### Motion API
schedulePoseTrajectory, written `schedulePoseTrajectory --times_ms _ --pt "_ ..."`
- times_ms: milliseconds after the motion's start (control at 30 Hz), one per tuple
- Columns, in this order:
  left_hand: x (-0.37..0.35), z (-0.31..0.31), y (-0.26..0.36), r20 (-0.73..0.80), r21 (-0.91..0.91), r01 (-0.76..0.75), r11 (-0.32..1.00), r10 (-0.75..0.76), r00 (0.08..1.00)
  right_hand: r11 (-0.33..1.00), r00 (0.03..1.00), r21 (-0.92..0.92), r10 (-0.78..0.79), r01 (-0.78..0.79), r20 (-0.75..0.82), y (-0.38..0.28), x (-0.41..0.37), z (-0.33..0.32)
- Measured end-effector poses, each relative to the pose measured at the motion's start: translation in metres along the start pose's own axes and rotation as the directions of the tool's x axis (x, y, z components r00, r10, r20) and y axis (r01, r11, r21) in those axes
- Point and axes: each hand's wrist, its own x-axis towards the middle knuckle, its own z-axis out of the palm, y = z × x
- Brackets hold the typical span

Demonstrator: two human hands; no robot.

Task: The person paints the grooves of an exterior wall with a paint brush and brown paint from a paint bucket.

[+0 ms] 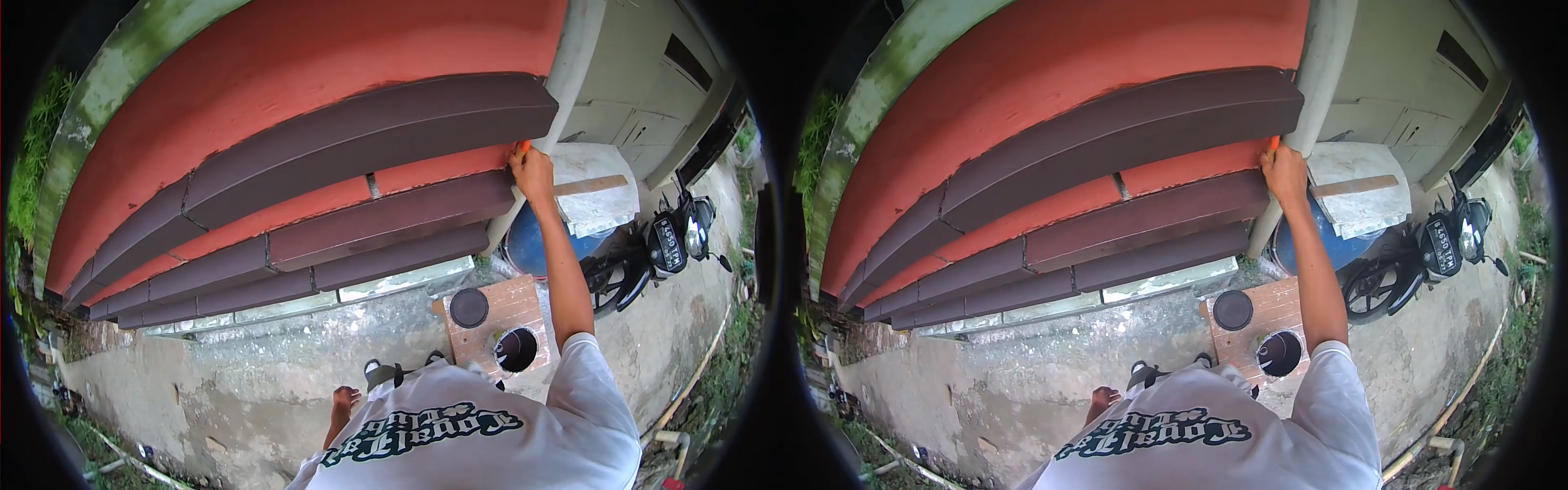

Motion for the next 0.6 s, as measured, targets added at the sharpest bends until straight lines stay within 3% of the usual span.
schedulePoseTrajectory --times_ms 167,600 --pt "0.009 -0.015 -0.009 0.001 -0.017 -0.013 1.000 0.013 1.000 0.977 0.982 -0.124 -0.164 0.175 0.095 -0.068 -0.021 0.029" --pt "0.026 -0.102 -0.019 -0.066 -0.177 -0.009 0.984 -0.003 0.998 0.946 0.950 0.229 -0.270 0.231 0.154 -0.253 -0.096 0.082"
